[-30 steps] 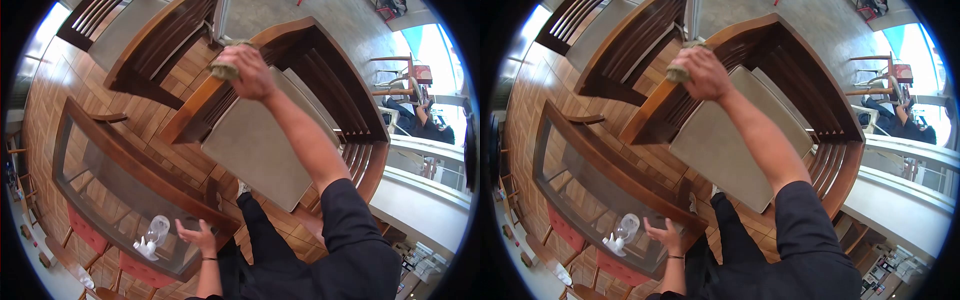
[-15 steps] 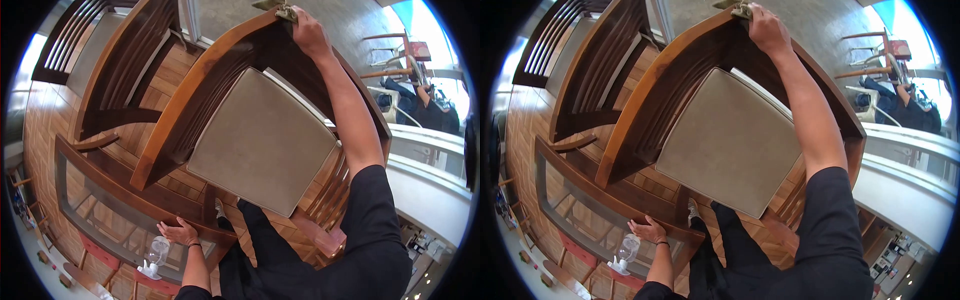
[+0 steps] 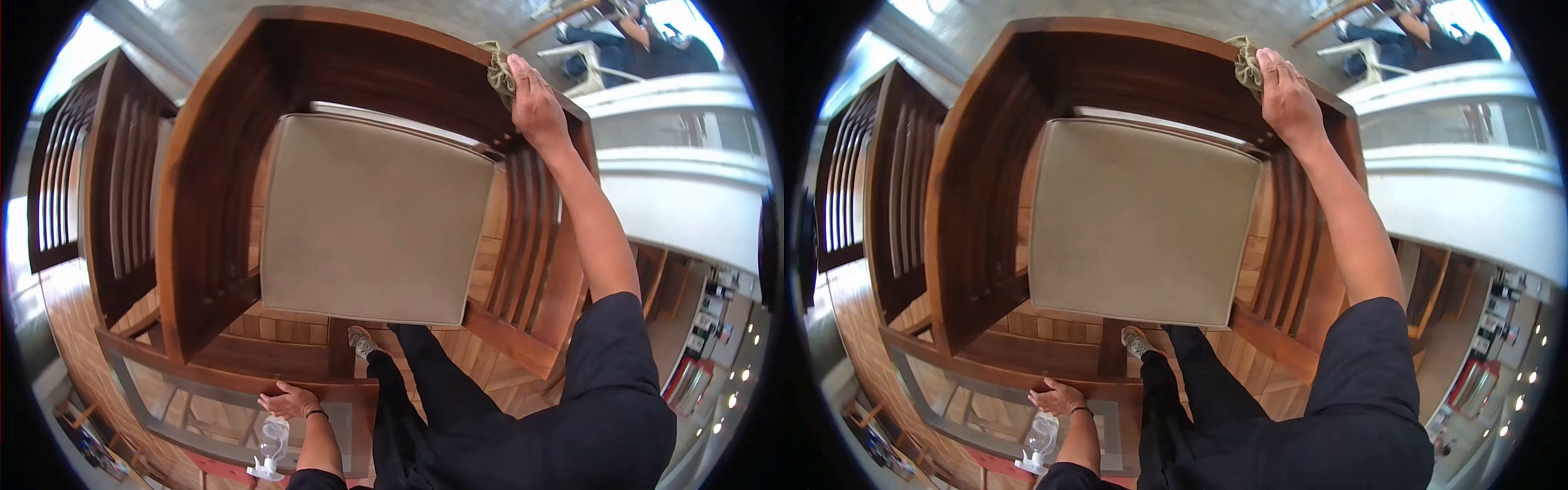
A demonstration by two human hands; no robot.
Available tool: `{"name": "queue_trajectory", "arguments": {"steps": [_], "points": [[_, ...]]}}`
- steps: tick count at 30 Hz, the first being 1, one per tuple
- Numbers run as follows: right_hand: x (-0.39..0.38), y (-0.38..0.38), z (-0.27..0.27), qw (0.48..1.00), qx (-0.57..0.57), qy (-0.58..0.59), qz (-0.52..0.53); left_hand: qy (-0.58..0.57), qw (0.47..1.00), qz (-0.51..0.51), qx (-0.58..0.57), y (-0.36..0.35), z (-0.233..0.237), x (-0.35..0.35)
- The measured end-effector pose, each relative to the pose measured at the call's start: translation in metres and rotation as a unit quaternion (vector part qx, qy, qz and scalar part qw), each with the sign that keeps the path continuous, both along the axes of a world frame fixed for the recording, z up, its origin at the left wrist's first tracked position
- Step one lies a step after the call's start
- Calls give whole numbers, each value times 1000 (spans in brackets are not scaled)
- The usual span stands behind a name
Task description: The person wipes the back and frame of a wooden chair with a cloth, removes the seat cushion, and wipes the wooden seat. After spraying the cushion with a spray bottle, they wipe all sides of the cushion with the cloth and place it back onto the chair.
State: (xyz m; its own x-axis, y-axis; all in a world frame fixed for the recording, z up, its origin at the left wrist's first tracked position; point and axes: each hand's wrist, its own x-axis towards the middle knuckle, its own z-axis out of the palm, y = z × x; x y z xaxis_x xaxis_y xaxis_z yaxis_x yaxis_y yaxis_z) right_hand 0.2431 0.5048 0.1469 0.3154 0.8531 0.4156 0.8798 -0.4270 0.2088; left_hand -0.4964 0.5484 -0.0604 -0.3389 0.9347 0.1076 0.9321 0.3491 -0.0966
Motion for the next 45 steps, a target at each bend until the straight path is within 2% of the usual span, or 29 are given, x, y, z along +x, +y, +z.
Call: {"name": "queue_trajectory", "arguments": {"steps": [5, 7, 9, 11, 12, 13, 14, 15, 17, 20, 23, 24, 29, 31, 33, 35, 37, 39, 40, 42, 43, 44, 45], "points": [[38, -130, 12, 992, -57, 20, -113, 18, 1000, 9, -18, 3, -2, -7], [37, -162, 44, 941, -90, 172, -278, 29, 999, 11, -19, 4, -3, -5], [36, -169, 92, 878, -147, 293, -350, 39, 999, -5, -9, 5, -13, -17], [43, -181, 79, 928, 56, 281, -238, 14, 999, 20, -27, 3, -1, -6], [35, -168, 65, 901, 91, 322, -276, 0, 999, 31, -36, 4, 5, 2], [42, -167, 29, 897, 66, 318, -300, -1, 999, 36, -39, 3, 8, 10], [42, -168, -12, 941, 62, 210, -260, -1, 998, 41, -42, 3, 12, 14], [35, -162, -14, 935, 110, 183, -284, 1, 998, 44, -44, 6, 14, 15], [8, -156, 21, 869, 17, 314, -382, 20, 998, 37, -47, 12, 5, 4], [-20, -184, 11, 879, 13, 268, -393, 24, 998, 41, -45, 8, 12, 7], [-75, -216, 9, 883, 53, 259, -389, 21, 997, 46, -53, 6, 22, 21], [-96, -226, 14, 892, 31, 257, -370, 20, 997, 50, -59, 6, 24, 23], [-218, -269, 17, 853, 17, 298, -428, 28, 996, 52, -72, 5, 26, 26], [-274, -284, 22, 887, 33, 247, -390, 32, 995, 58, -71, 6, 24, 27], [-330, -297, 32, 843, 41, 310, -437, 31, 996, 53, -72, 7, 22, 23], [-384, -322, 29, 892, -21, 231, -388, 35, 996, 48, -68, 6, 21, 23], [-437, -337, 22, 867, 53, 269, -417, 28, 997, 38, -65, 6, 24, 26], [-460, -351, 13, 888, 61, 237, -388, 30, 997, 26, -62, 4, 24, 19], [-455, -347, 15, 901, 66, 220, -369, 29, 998, 20, -55, 8, 17, 14], [-411, -326, 29, 871, 269, 232, -340, 26, 998, 25, -49, 6, 11, 10], [-382, -306, 45, 839, 366, 240, -325, 28, 998, 28, -51, 8, 12, 14], [-346, -286, 72, 864, 325, 221, -314, 33, 998, 29, -52, 7, 14, 14], [-305, -288, 76, 902, 242, 217, -285, 35, 997, 34, -54, 7, 13, 11]]}}
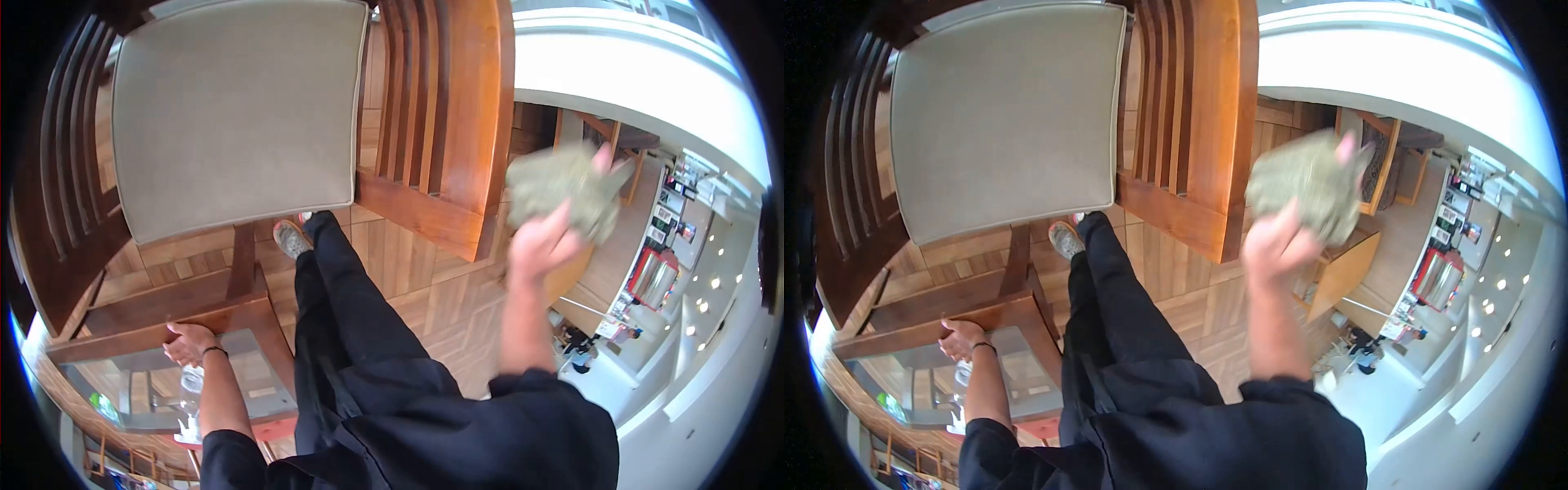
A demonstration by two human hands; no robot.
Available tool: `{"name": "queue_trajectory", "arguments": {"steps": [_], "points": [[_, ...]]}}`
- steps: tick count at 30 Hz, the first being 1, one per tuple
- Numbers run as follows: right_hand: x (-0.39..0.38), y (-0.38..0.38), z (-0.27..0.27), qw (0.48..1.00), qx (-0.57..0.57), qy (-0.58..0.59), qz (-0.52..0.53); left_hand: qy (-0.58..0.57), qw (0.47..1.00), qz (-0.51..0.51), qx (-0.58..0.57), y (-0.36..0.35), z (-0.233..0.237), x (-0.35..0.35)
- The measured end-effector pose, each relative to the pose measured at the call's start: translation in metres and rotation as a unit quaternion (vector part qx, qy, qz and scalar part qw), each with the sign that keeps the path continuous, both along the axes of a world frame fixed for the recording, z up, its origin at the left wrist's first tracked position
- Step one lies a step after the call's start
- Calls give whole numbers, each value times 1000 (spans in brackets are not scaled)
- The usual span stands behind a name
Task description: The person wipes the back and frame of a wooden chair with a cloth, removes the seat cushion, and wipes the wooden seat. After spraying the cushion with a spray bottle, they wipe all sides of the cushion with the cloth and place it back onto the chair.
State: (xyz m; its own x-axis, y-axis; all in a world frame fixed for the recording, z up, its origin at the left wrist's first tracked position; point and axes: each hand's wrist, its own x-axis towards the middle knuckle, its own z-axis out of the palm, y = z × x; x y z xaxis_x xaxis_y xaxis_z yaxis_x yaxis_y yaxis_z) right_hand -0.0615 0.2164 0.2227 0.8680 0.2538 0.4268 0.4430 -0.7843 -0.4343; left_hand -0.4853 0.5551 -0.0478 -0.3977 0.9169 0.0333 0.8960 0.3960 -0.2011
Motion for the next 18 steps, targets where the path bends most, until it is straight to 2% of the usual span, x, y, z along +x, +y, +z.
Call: {"name": "queue_trajectory", "arguments": {"steps": [2, 3, 5, 7, 10, 11, 12, 13, 14, 16, 18], "points": [[84, -4, 8, 983, -138, -1, 125, -1, 1000, 6, 3, 4, -5, -2], [121, 29, 8, 959, -235, -49, 148, 3, 1000, 10, -3, 4, -5, -3], [177, 61, -22, 872, -440, -113, 180, 1, 1000, 11, -2, 5, -7, -4], [188, 78, -29, 804, -557, -23, 207, 4, 1000, 10, -7, 5, -6, -6], [157, 62, -41, 762, -613, -28, 208, -13, 1000, 25, -13, 5, -3, -2], [131, 68, -31, 701, -686, 28, 193, -9, 1000, 22, -8, 5, -5, -6], [103, 63, -32, 677, -703, 25, 217, -7, 1000, 19, -2, 6, -12, -12], [72, 44, -38, 681, -685, 43, 254, -6, 1000, 16, 3, 7, -17, -17], [37, 34, -40, 710, -642, 116, 267, -9, 1000, 16, 6, 8, -19, -19], [-27, -1, -50, 671, -646, 157, 328, -14, 1000, 18, 13, 6, -20, -21], [-48, -7, -37, 646, -597, 287, 379, -29, 999, 8, 21, 5, -23, -22]]}}
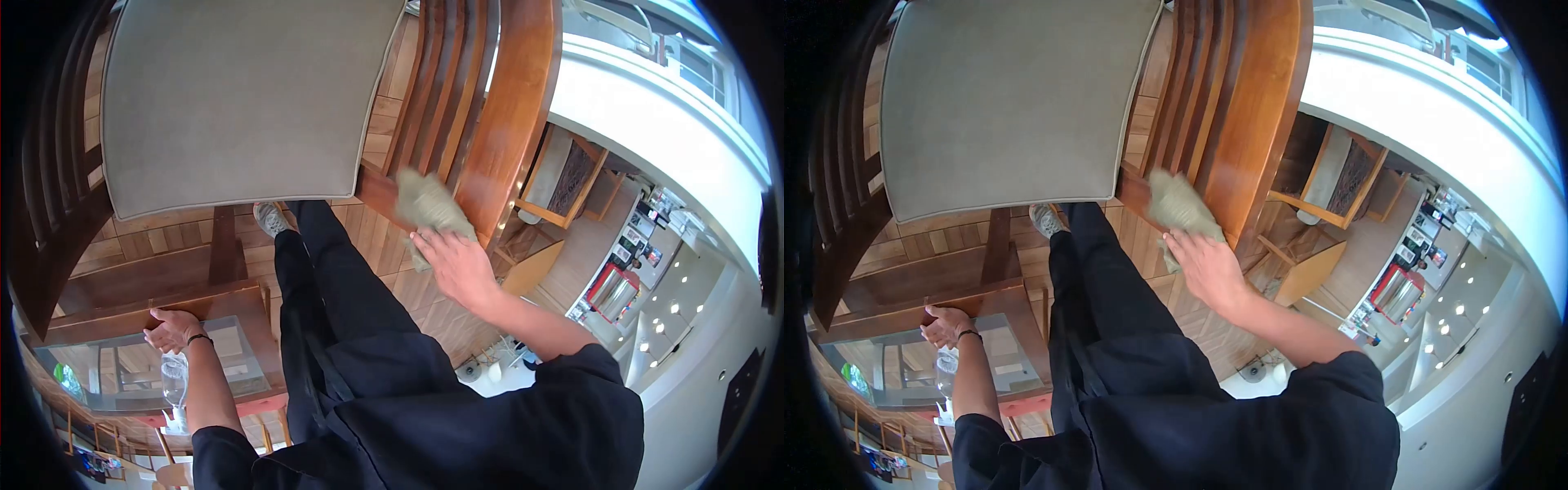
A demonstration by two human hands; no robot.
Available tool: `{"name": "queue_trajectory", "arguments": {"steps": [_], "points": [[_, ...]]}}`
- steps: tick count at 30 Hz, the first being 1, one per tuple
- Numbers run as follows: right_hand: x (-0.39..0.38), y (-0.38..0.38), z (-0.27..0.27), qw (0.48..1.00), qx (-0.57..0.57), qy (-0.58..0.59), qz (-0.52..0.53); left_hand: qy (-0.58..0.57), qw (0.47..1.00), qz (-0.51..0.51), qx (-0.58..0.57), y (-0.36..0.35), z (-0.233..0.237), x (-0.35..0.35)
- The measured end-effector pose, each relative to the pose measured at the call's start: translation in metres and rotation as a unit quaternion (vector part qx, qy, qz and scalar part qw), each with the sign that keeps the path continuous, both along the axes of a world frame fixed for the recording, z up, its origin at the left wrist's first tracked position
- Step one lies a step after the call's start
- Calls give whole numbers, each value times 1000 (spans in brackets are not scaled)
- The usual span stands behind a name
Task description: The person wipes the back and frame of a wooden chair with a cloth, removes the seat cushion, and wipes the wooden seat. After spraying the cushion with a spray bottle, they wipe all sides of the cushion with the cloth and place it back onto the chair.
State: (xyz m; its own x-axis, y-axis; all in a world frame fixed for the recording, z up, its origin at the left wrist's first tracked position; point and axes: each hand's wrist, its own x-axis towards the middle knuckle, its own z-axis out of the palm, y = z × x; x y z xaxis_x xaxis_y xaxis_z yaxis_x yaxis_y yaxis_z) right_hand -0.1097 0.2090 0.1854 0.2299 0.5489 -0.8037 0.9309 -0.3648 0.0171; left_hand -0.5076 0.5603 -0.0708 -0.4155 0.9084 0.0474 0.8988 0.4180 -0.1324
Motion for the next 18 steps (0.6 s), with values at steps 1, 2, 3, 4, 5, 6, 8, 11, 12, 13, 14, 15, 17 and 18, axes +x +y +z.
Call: {"name": "queue_trajectory", "arguments": {"steps": [1, 2, 3, 4, 5, 6, 8, 11, 12, 13, 14, 15, 17, 18], "points": [[11, 14, 4, 998, -58, 10, -24, -6, 1000, -4, 4, -2, 1, -1], [28, 30, 6, 992, -115, 18, -49, -1, 1000, -3, 1, -3, 3, -1], [47, 47, 3, 982, -170, 25, -74, 2, 1000, -2, 1, -1, 4, 1], [73, 50, -5, 997, -57, -44, -10, 6, 1000, -1, 1, -2, 4, 1], [107, 46, -25, 995, 25, -92, -16, 14, 1000, 1, -2, 0, 0, -4], [144, 71, -30, 987, 20, -156, -17, 13, 1000, 0, -1, -2, -1, -5], [223, 101, -50, 964, 47, -259, 32, 12, 1000, -3, 1, -1, -2, -5], [301, 142, -57, 978, -28, -195, 72, 2, 1000, 4, 1, -1, 0, -4], [298, 138, -60, 960, -15, -244, 139, 4, 1000, 3, 2, 0, -1, -3], [290, 129, -66, 935, -4, -291, 205, 5, 1000, 2, 1, 0, -1, -3], [282, 120, -72, 902, 9, -336, 271, 6, 1000, 3, 0, -1, -1, -3], [260, 109, -76, 936, -30, -298, 184, 1, 1000, -2, 3, -1, 1, 1], [191, 91, -65, 965, -22, -217, 148, -8, 1000, -10, 8, -3, 5, 4], [155, 82, -58, 970, -39, -179, 159, -9, 1000, -17, 12, -3, 4, 3]]}}
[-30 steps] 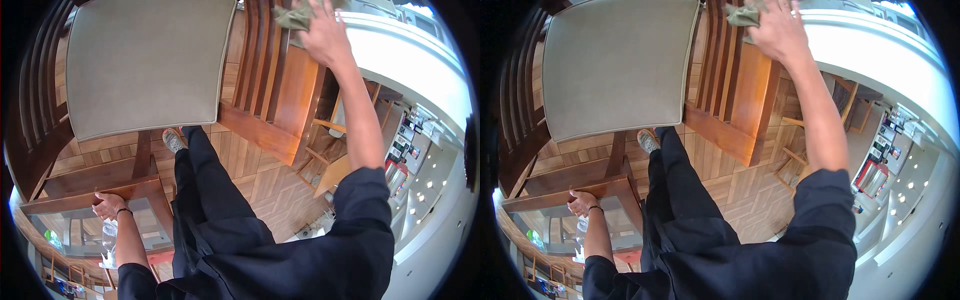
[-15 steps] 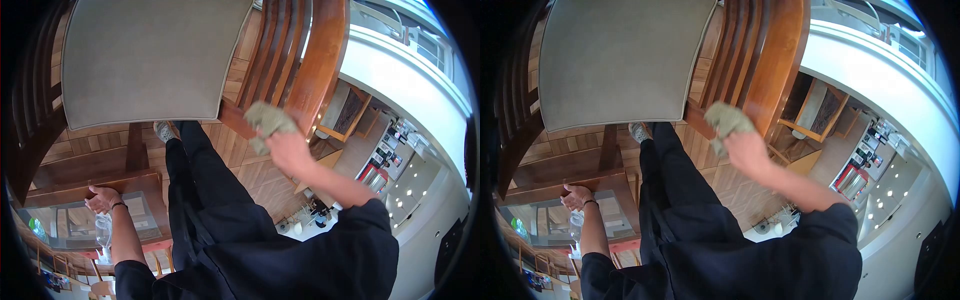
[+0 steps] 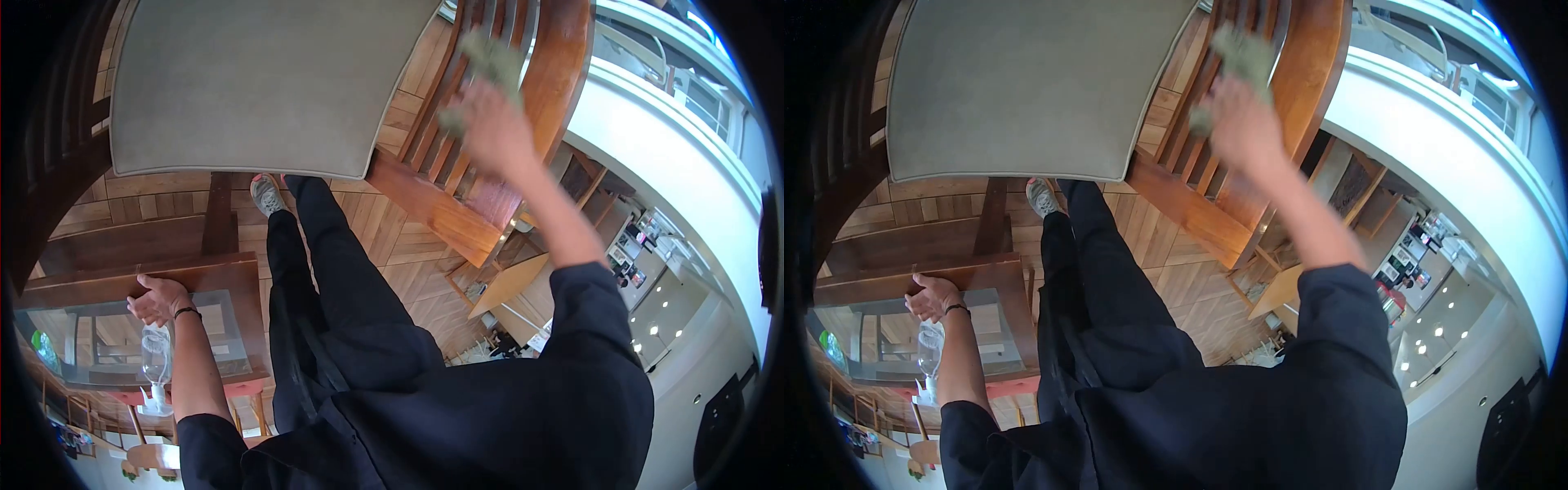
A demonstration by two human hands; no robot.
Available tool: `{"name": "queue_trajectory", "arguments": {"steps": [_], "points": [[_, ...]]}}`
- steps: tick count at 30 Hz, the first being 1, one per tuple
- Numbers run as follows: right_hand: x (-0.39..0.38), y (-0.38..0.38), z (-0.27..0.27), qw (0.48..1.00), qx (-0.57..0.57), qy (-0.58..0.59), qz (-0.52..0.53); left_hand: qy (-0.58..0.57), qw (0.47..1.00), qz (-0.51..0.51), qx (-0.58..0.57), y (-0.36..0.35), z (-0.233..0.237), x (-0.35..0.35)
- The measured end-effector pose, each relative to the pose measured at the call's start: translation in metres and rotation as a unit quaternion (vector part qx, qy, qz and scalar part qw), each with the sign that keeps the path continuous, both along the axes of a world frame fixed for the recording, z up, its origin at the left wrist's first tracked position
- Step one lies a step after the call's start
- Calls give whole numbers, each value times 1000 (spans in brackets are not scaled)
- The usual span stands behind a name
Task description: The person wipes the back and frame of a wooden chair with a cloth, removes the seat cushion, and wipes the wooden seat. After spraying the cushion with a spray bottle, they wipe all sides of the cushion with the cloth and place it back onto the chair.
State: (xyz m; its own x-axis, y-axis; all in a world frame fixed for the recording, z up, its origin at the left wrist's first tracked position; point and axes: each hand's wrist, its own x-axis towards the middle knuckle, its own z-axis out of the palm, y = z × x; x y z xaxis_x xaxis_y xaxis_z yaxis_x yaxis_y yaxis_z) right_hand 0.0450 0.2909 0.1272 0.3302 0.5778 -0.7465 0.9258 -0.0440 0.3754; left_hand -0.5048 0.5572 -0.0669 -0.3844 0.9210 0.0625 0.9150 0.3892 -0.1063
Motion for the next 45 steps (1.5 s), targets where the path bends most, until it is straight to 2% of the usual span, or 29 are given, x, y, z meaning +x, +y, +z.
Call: {"name": "queue_trajectory", "arguments": {"steps": [2, 4, 7, 9, 10, 12, 13, 14, 15, 16, 19, 21, 22, 23, 26, 28, 31, 34, 36, 37, 38, 39, 40, 41, 44, 45], "points": [[-75, -12, 13, 993, -29, 102, -45, -1, 1000, -14, 10, -1, -3, -3], [-132, -66, 0, 973, 77, 217, 2, -8, 1000, -10, 13, -2, -1, 1], [-131, -40, 6, 947, -112, 285, -96, -10, 1000, -14, 15, -2, -2, -1], [-98, -22, -11, 974, -39, 211, -79, -13, 1000, -12, 16, -1, -3, -2], [-69, -3, -16, 973, -73, 184, -115, -15, 1000, -11, 17, -2, -3, -2], [6, 3, -60, 992, -19, 84, -92, -8, 1000, -8, 17, -2, -4, -2], [30, 35, -54, 993, -101, 0, -53, -4, 1000, -8, 17, -1, -3, -2], [62, 25, -72, 996, 27, -81, 5, -5, 1000, -5, 16, 0, -3, -2], [87, 33, -80, 991, 48, -122, 23, -6, 1000, -3, 14, 0, -2, -1], [101, 42, -81, 983, 68, -163, 40, -9, 1000, -1, 12, -1, -1, -1], [81, 60, -96, 984, 17, -176, -35, -6, 1000, 5, 11, 1, 1, 2], [53, 23, -139, 993, 33, -97, -65, -6, 1000, 2, 15, 1, 0, 2], [15, 25, -129, 982, -25, -13, -185, -6, 1000, 2, 17, 0, 0, 1], [-26, 37, -110, 981, -164, 26, -100, -5, 1000, 3, 15, -1, 1, 2], [-134, -32, -121, 968, -5, 150, -199, -4, 1000, 0, 16, 0, 2, 6], [-166, -44, -108, 958, -72, 206, -185, 1, 1000, -6, 18, -1, -1, 3], [-164, -44, -88, 943, -130, 281, -121, 0, 1000, -13, 22, -2, -1, 2], [-116, -35, -84, 963, -15, 247, -107, -4, 1000, -4, 17, -1, 1, 4], [-54, 26, -66, 966, -157, 92, -184, -3, 1000, -4, 18, -2, 2, 3], [-8, 14, -80, 991, -76, 51, -94, -4, 1000, -6, 20, -1, 3, 4], [32, 25, -79, 985, 12, -11, -170, -9, 1000, -7, 22, -1, 1, 7], [68, 41, -70, 989, -11, -77, -125, -12, 1000, -9, 23, -2, 1, 7], [113, 28, -85, 985, 91, -148, 0, -14, 1000, -10, 25, -3, 3, 5], [118, 47, -66, 975, 120, -188, -2, -17, 1000, -8, 18, -3, 7, 8], [121, 58, -63, 960, 103, -258, 39, -28, 1000, 1, 5, -2, 10, 9], [110, 53, -62, 971, 87, -221, 26, -16, 1000, 4, -4, -2, 13, 12]]}}
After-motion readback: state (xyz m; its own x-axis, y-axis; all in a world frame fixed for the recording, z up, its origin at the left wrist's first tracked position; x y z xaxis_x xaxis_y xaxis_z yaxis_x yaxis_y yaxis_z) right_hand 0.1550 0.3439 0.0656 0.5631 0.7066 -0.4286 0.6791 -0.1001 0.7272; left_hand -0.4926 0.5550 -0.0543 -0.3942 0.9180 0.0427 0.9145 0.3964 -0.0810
